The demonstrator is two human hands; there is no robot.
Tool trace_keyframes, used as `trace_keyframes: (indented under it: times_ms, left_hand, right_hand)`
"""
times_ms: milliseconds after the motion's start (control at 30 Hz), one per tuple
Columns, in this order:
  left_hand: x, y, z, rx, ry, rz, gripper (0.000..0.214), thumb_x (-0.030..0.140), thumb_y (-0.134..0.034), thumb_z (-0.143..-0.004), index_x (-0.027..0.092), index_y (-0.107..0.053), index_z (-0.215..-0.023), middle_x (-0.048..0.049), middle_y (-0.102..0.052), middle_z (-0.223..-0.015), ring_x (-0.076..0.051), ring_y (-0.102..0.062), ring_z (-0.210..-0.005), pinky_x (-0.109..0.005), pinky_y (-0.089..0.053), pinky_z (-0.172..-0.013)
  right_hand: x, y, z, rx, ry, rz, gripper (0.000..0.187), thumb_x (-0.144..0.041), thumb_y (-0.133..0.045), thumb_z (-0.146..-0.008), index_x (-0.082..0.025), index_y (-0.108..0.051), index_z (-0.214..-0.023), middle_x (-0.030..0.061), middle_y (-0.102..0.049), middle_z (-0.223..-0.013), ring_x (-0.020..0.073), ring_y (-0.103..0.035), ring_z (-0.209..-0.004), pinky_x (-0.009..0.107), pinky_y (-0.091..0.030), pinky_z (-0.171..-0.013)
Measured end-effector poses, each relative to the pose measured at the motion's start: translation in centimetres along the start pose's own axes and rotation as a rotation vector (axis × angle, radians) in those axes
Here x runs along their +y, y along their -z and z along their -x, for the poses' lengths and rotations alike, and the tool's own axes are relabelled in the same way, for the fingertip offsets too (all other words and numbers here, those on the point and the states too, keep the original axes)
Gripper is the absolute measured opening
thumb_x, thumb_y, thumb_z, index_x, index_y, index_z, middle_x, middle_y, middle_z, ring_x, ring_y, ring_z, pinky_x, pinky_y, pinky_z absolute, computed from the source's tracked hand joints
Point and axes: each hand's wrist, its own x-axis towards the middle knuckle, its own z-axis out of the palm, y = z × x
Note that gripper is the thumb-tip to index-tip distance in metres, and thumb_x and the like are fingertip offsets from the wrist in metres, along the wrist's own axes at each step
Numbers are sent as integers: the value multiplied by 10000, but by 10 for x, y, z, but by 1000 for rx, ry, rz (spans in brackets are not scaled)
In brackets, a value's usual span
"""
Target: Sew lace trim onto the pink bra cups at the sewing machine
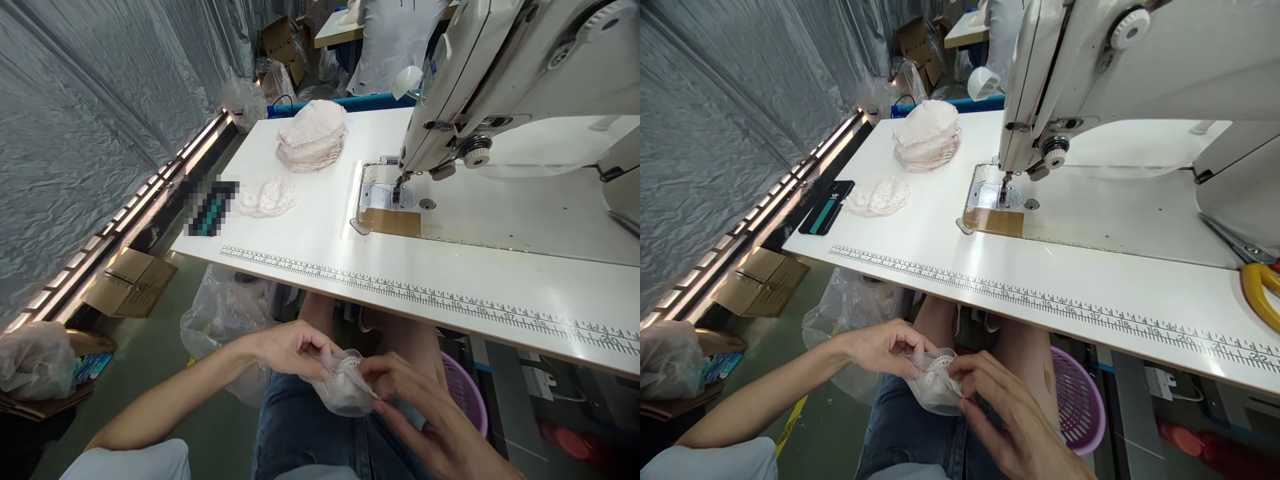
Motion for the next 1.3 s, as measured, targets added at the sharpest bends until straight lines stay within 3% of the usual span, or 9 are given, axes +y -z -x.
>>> trace_keyframes:
  times_ms: [167, 267, 367, 533, 667, 900, 1033, 1200, 1300]
  left_hand:
    - [5, -2, 2, -49, -5, 22, 194, 302, -633, -822, 112, -602, -796, -176, -560, -1261, -267, -563, -1137, -313, -469, -879]
    - [9, -3, 3, -71, -4, -5, 201, 304, -615, -835, 111, -590, -789, -184, -557, -1262, -281, -549, -1153, -330, -462, -892]
    - [10, -3, 3, -67, 4, -21, 194, 292, -613, -837, 110, -585, -777, -192, -562, -1252, -276, -541, -1164, -312, -463, -880]
    - [9, -4, 0, -84, 13, -79, 141, 237, -616, -831, 117, -583, -764, -164, -581, -1237, -233, -570, -1128, -249, -459, -851]
    - [10, -3, 2, -94, -4, -81, 164, 256, -605, -835, 121, -572, -748, -156, -611, -1192, -229, -585, -1102, -239, -470, -825]
    - [11, 4, 2, -133, -29, -91, 221, 319, -587, -854, 132, -558, -741, -175, -597, -1209, -249, -551, -1155, -270, -470, -851]
    - [12, 4, -1, -164, -24, -97, 244, 350, -596, -844, 135, -565, -735, -173, -617, -1172, -240, -561, -1143, -261, -475, -840]
    - [12, 3, 0, -158, -21, -89, 233, 333, -598, -841, 123, -572, -744, -183, -627, -1144, -253, -550, -1155, -257, -473, -852]
    - [12, 3, 0, -156, -19, -90, 234, 332, -605, -834, 124, -571, -732, -170, -648, -1099, -255, -546, -1160, -246, -476, -848]
  right_hand:
    - [18, 0, -3, 73, -171, -140, 145, -231, -353, -976, -251, -492, -1013, 58, -569, -1068, 139, -597, -792, 249, -476, -697]
    - [24, -2, -4, -20, -253, -245, 208, -242, -363, -969, -261, -460, -1152, 18, -601, -890, 126, -574, -642, 247, -475, -617]
    - [23, -4, -3, -87, -281, -269, 297, -185, -433, -912, -263, -443, -1199, 4, -607, -839, 151, -599, -729, 246, -480, -637]
    - [21, -11, -10, -31, -225, -162, 174, -188, -472, -886, -245, -558, -1026, 19, -626, -891, 167, -597, -802, 250, -458, -682]
    - [18, -11, -16, 18, -253, -178, 175, -321, -434, -939, -214, -568, -906, 21, -592, -782, 157, -542, -694, 241, -387, -565]
    - [13, -12, -16, -1, -477, -990, 307, -471, -552, -848, -198, -483, -728, -45, -417, -623, 95, -356, -525, 218, -332, -499]
    - [13, -14, -16, -2, -444, -783, 371, -488, -503, -883, -198, -423, -666, -50, -357, -618, 104, -324, -558, 219, -315, -527]
    - [13, -8, -12, -75, -262, -446, 162, -361, -412, -956, -241, -493, -1029, 11, -504, -875, 151, -476, -765, 244, -395, -657]
    - [13, -5, -12, -68, -121, -304, 139, -256, -432, -949, -258, -509, -1065, 21, -551, -916, 153, -517, -806, 242, -406, -684]
